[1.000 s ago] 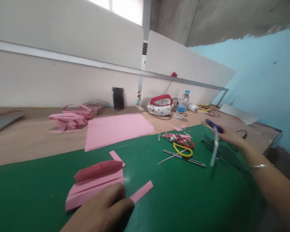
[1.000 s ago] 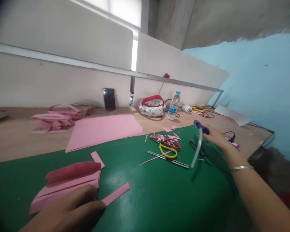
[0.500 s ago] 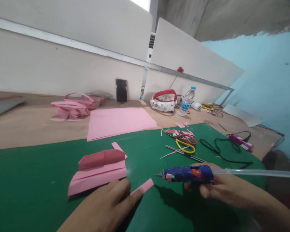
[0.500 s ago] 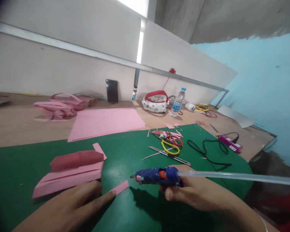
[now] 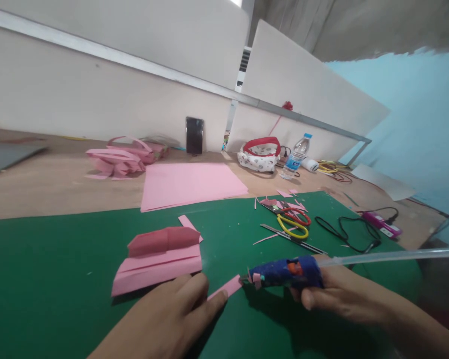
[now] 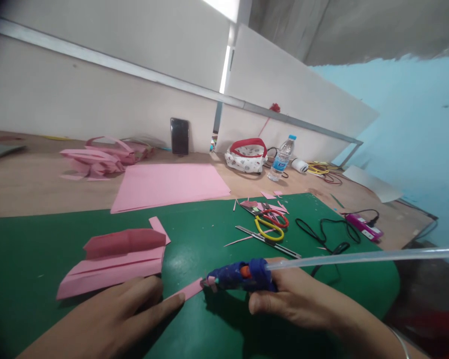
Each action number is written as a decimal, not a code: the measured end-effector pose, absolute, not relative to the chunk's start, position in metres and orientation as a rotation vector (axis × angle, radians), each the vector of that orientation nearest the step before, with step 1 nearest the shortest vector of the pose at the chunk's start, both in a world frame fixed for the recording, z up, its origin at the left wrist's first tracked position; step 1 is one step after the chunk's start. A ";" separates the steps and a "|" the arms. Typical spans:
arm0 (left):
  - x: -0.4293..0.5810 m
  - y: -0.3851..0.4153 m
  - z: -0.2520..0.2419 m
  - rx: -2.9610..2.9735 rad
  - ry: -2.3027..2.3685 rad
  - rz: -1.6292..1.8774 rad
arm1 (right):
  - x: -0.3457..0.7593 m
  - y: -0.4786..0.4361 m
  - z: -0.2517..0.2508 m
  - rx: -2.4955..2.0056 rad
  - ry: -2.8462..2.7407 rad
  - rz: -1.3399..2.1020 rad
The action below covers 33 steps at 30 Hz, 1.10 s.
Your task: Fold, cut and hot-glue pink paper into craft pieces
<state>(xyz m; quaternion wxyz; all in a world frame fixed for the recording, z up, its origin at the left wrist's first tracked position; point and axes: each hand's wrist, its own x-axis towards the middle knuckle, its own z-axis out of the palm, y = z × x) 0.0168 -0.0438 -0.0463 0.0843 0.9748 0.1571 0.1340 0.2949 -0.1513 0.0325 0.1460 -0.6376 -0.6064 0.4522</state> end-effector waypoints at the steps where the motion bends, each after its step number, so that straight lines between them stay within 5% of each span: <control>1: 0.016 -0.044 -0.046 2.919 0.464 0.424 | 0.294 -0.151 0.033 -1.834 -1.750 1.313; 33: 0.019 -0.049 -0.033 3.066 0.407 0.560 | 0.288 -0.146 0.046 -1.924 -1.941 1.103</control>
